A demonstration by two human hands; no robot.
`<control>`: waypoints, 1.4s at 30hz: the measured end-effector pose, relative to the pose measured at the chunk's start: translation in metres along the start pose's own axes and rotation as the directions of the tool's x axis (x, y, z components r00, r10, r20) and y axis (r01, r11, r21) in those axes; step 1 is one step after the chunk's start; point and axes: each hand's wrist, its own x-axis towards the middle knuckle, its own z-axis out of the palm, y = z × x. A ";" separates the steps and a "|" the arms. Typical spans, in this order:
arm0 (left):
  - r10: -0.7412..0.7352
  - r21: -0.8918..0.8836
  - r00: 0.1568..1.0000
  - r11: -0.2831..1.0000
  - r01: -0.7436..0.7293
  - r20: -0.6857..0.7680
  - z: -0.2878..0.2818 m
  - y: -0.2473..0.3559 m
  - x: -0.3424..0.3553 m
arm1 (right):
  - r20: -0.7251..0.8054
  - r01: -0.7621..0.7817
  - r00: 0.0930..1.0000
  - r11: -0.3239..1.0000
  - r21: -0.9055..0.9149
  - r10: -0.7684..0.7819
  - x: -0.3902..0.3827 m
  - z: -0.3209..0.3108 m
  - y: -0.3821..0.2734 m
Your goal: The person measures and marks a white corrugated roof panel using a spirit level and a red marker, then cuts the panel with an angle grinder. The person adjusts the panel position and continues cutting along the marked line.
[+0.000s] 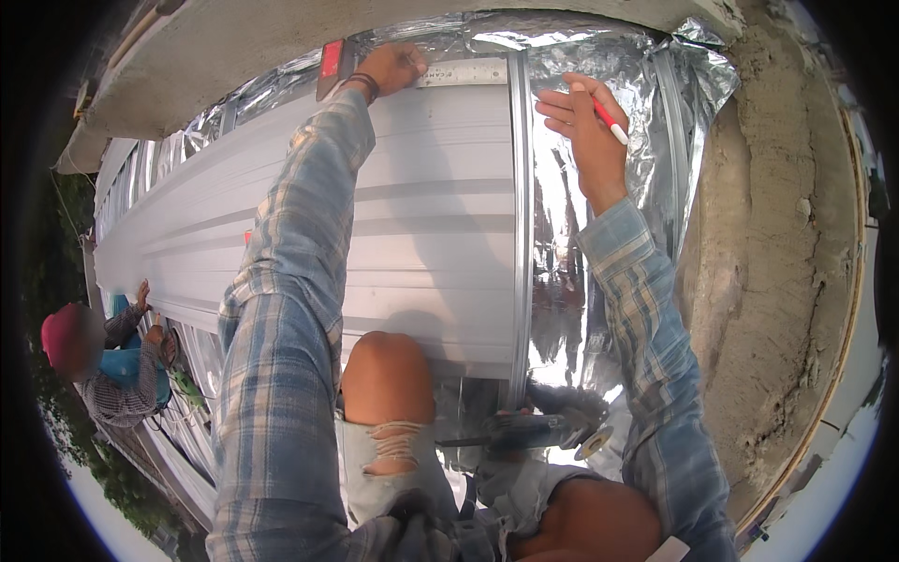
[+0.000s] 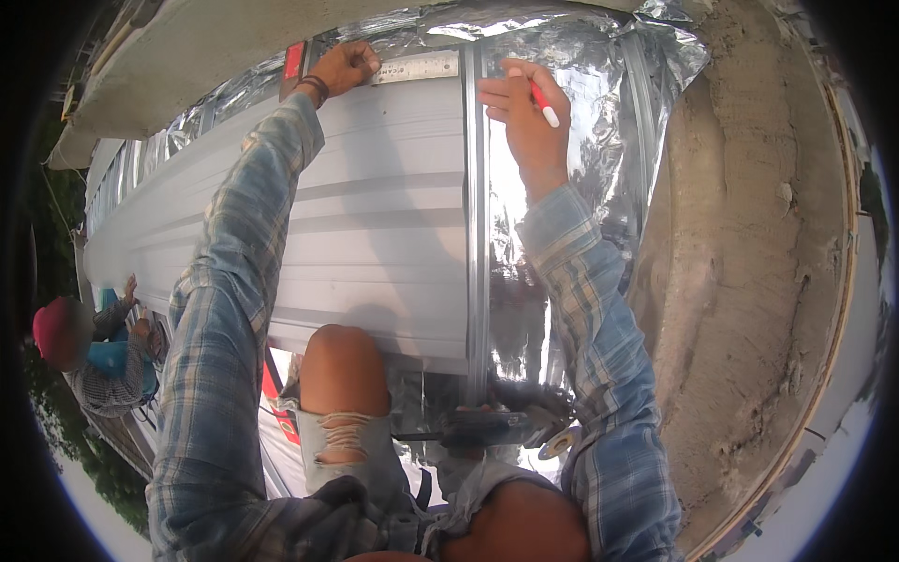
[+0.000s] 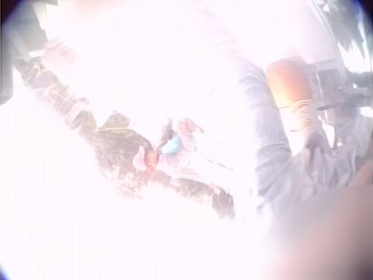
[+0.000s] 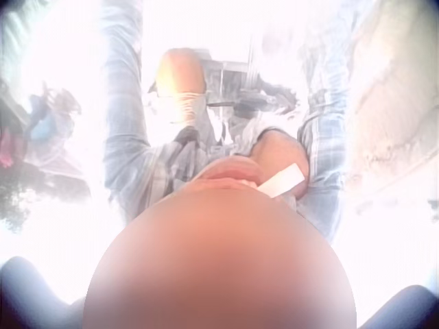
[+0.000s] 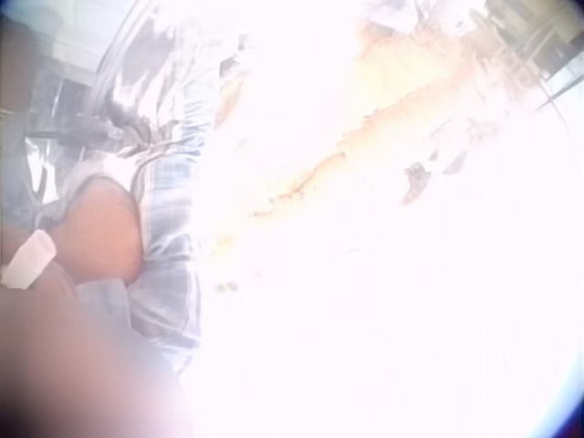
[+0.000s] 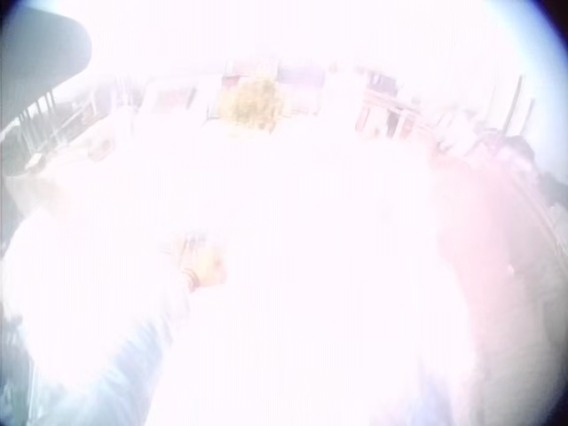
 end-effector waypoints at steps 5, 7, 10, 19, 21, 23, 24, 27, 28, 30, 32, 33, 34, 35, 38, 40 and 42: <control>-0.037 -0.008 0.991 0.999 0.036 -0.132 0.000 0.020 -0.054 | 0.114 -0.154 0.979 0.982 -0.110 0.167 -0.116 -0.048 -0.031; -0.055 -0.157 0.981 0.987 0.025 -0.186 0.006 0.051 -0.100 | 0.094 -0.160 0.980 0.975 -0.152 0.175 -0.154 -0.079 -0.035; -0.137 -0.260 0.954 0.963 0.066 -0.267 -0.003 0.110 -0.202 | 0.056 -0.203 0.974 0.953 -0.227 0.221 -0.213 -0.115 -0.026; -0.523 -0.017 0.499 0.702 0.712 -0.691 -0.035 0.020 -0.568 | 0.340 -0.079 0.857 0.752 -0.655 0.387 -0.327 -0.132 -0.031; -0.708 -0.137 0.272 0.462 0.876 -0.652 -0.022 0.011 -0.621 | 0.323 -0.091 0.845 0.711 -0.698 0.426 -0.348 -0.144 -0.029; -0.819 -0.289 0.052 0.260 0.921 -0.571 0.000 -0.025 -0.677 | 0.352 -0.033 0.856 0.720 -0.693 0.378 -0.342 -0.143 -0.021; -0.829 -0.286 -0.006 0.186 0.940 -0.560 0.016 -0.040 -0.713 | 0.361 -0.030 0.848 0.716 -0.698 0.388 -0.346 -0.143 -0.028; -0.863 -0.342 -0.177 -0.005 0.940 -0.472 0.060 -0.054 -0.772 | 0.426 0.034 0.814 0.699 -0.714 0.395 -0.338 -0.140 -0.035; -0.859 -0.355 -0.215 -0.042 0.934 -0.464 0.074 -0.049 -0.792 | 0.451 0.063 0.799 0.690 -0.721 0.398 -0.335 -0.140 -0.040; -0.859 -0.446 -0.348 -0.162 0.881 -0.376 0.089 -0.041 -0.820 | 0.485 0.109 0.778 0.674 -0.730 0.400 -0.330 -0.132 -0.050; -0.852 -0.499 -0.449 -0.276 0.822 -0.268 0.110 -0.033 -0.832 | 0.493 0.142 0.777 0.655 -0.742 0.391 -0.329 -0.127 -0.057; -0.854 -0.488 -0.465 -0.311 0.815 -0.233 0.122 -0.028 -0.845 | 0.494 0.148 0.777 0.649 -0.746 0.390 -0.331 -0.126 -0.061; -0.853 -0.478 -0.479 -0.339 0.810 -0.206 0.133 -0.027 -0.857 | 0.496 0.154 0.780 0.651 -0.744 0.382 -0.332 -0.124 -0.061; -0.852 -0.468 -0.492 -0.366 0.805 -0.179 0.143 -0.029 -0.866 | 0.504 0.158 0.776 0.657 -0.737 0.379 -0.333 -0.122 -0.058; -0.858 -0.449 -0.492 -0.386 0.806 -0.145 0.165 -0.036 -0.879 | 0.510 0.130 0.754 0.668 -0.733 0.413 -0.339 -0.119 -0.045; -0.862 -0.431 -0.493 -0.403 0.807 -0.119 0.176 -0.042 -0.879 | 0.494 0.091 0.736 0.655 -0.750 0.463 -0.344 -0.119 -0.035; -0.872 -0.504 -0.479 -0.372 0.780 -0.098 0.185 -0.042 -0.873 | 0.480 0.091 0.726 0.624 -0.776 0.492 -0.349 -0.118 -0.025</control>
